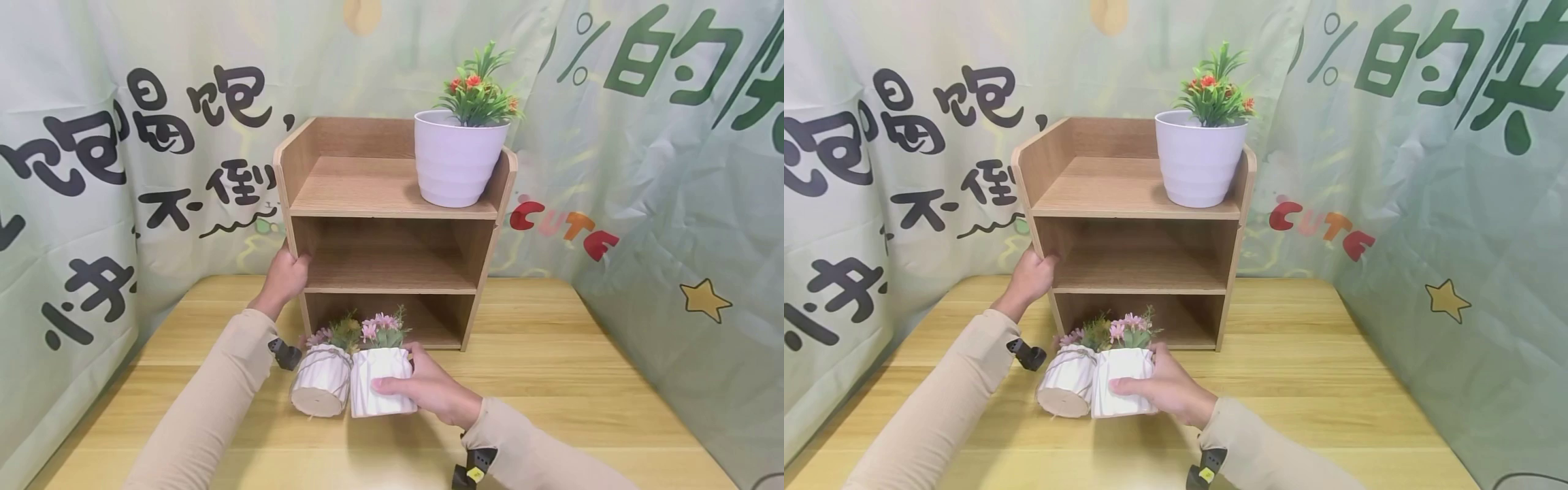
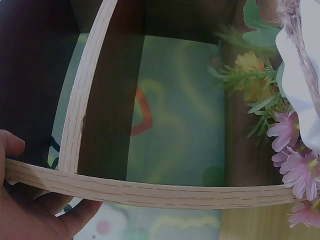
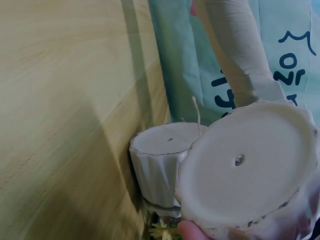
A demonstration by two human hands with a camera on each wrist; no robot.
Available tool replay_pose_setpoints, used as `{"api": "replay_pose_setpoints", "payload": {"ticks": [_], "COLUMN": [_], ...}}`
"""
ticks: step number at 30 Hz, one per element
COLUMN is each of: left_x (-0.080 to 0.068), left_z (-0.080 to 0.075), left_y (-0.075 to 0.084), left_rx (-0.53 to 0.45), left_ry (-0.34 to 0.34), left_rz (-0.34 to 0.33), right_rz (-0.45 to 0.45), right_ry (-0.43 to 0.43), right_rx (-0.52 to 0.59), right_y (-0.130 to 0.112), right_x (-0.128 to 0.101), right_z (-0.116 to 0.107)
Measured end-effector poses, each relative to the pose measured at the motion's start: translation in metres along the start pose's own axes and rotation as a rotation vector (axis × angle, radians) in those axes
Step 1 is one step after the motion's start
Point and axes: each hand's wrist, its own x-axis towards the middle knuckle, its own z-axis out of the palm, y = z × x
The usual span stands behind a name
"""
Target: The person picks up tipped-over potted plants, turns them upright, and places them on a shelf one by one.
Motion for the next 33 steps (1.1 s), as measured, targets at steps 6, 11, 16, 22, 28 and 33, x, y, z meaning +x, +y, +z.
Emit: {"api": "replay_pose_setpoints", "payload": {"ticks": [6,11,16,22,28,33], "left_x": [0.0,-0.001,-0.001,-0.001,-0.001,-0.001], "left_z": [0.0,0.0,-0.001,0.0,0.0,0.0], "left_y": [0.0,0.001,0.002,0.001,0.001,0.001], "left_rx": [-0.003,-0.008,-0.006,-0.005,0.001,0.01], "left_ry": [0.0,0.003,0.0,-0.002,0.003,0.006], "left_rz": [-0.006,-0.001,-0.007,-0.007,0.002,-0.003], "right_rz": [-0.003,-0.016,-0.05,-0.097,-0.137,-0.162], "right_ry": [-0.006,0.003,0.018,0.061,0.083,0.101], "right_rx": [-0.008,-0.042,-0.083,-0.114,-0.127,-0.171], "right_y": [-0.005,-0.011,-0.015,-0.021,-0.029,-0.036], "right_x": [-0.003,-0.006,-0.008,-0.007,-0.007,-0.008], "right_z": [-0.001,-0.001,-0.002,-0.003,-0.005,-0.005]}}
